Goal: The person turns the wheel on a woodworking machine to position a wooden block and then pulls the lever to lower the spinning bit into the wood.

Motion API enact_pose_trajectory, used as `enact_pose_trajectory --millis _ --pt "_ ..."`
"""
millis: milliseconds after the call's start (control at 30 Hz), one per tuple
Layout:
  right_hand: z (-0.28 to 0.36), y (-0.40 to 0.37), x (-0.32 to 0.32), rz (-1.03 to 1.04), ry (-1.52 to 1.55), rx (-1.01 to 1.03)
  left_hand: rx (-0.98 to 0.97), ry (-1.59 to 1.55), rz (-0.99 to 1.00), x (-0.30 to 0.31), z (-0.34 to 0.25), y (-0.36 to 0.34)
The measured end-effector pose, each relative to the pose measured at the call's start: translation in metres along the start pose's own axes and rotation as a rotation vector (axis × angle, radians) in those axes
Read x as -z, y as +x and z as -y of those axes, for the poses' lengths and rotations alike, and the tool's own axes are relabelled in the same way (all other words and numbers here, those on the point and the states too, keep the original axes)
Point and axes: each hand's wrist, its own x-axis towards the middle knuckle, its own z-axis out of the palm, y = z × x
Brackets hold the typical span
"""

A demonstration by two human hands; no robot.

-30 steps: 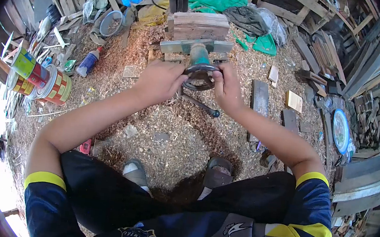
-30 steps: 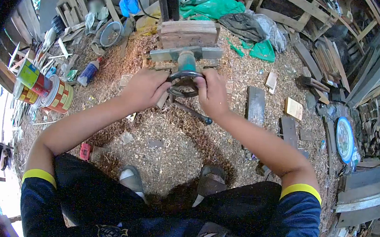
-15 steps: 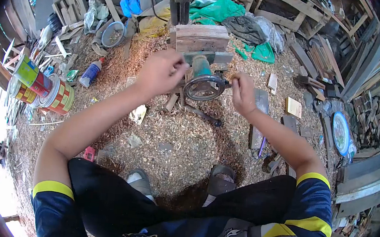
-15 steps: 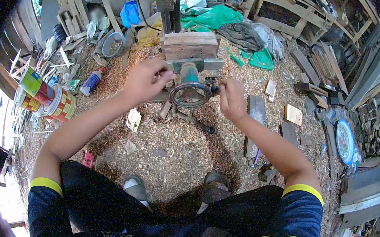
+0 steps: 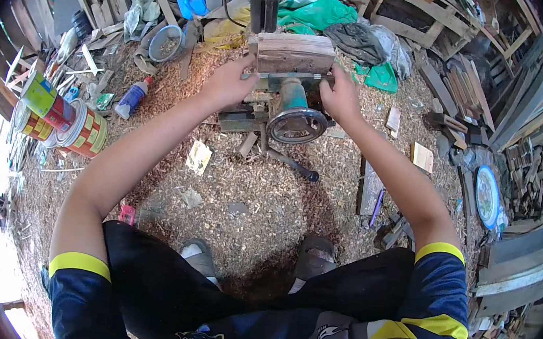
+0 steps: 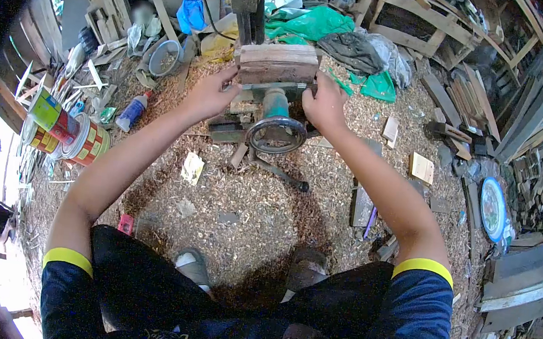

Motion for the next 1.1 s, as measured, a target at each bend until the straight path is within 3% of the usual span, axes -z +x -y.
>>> enact_pose_trajectory --millis 133,333,433,500,600,633,700,767,833,933,1000,1033,1100 --pt "0.002 0.005 0.0 0.084 0.059 -0.029 0.003 -0.039 0.049 -0.002 -0.004 0.0" --pt "-0.002 0.007 0.0 -0.005 0.013 0.048 -0.014 -0.037 0.005 -0.01 0.001 0.003" --pt "-0.026 0.015 0.012 0.122 0.061 0.069 -0.023 -0.08 -0.019 -0.013 0.003 0.003" --pt "-0.055 0.028 0.017 0.193 0.386 -0.026 -0.04 -0.078 -0.034 -0.013 0.003 0.002" --pt "-0.078 0.051 0.029 0.17 0.544 -0.13 -0.008 -0.033 -0.044 -0.003 -0.005 0.0" --pt "-0.082 0.054 0.016 0.215 0.424 -0.076 0.034 0.005 -0.034 -0.002 -0.007 0.001" --pt "-0.075 0.046 0.006 0.296 0.514 -0.089 0.009 -0.008 -0.051 -0.002 -0.008 0.002" --pt "-0.047 0.033 0.035 0.447 0.527 -0.128 -0.019 -0.022 -0.056 -0.01 -0.003 0.002" --pt "-0.063 0.039 0.044 0.436 0.587 -0.174 -0.11 -0.011 -0.166 -0.015 0.004 0.005" --pt "-0.075 0.042 0.036 0.436 0.584 -0.22 -0.093 -0.009 -0.155 -0.013 0.001 0.004" --pt "-0.058 0.032 0.016 0.436 0.494 -0.107 -0.011 -0.019 -0.089 -0.004 -0.009 0.004" --pt "-0.055 0.027 0.025 0.375 0.335 0.077 0.071 -0.026 -0.018 -0.001 -0.015 0.003" --pt "-0.061 0.039 0.041 0.405 0.304 0.116 0.035 -0.012 -0.069 -0.002 -0.014 0.001"
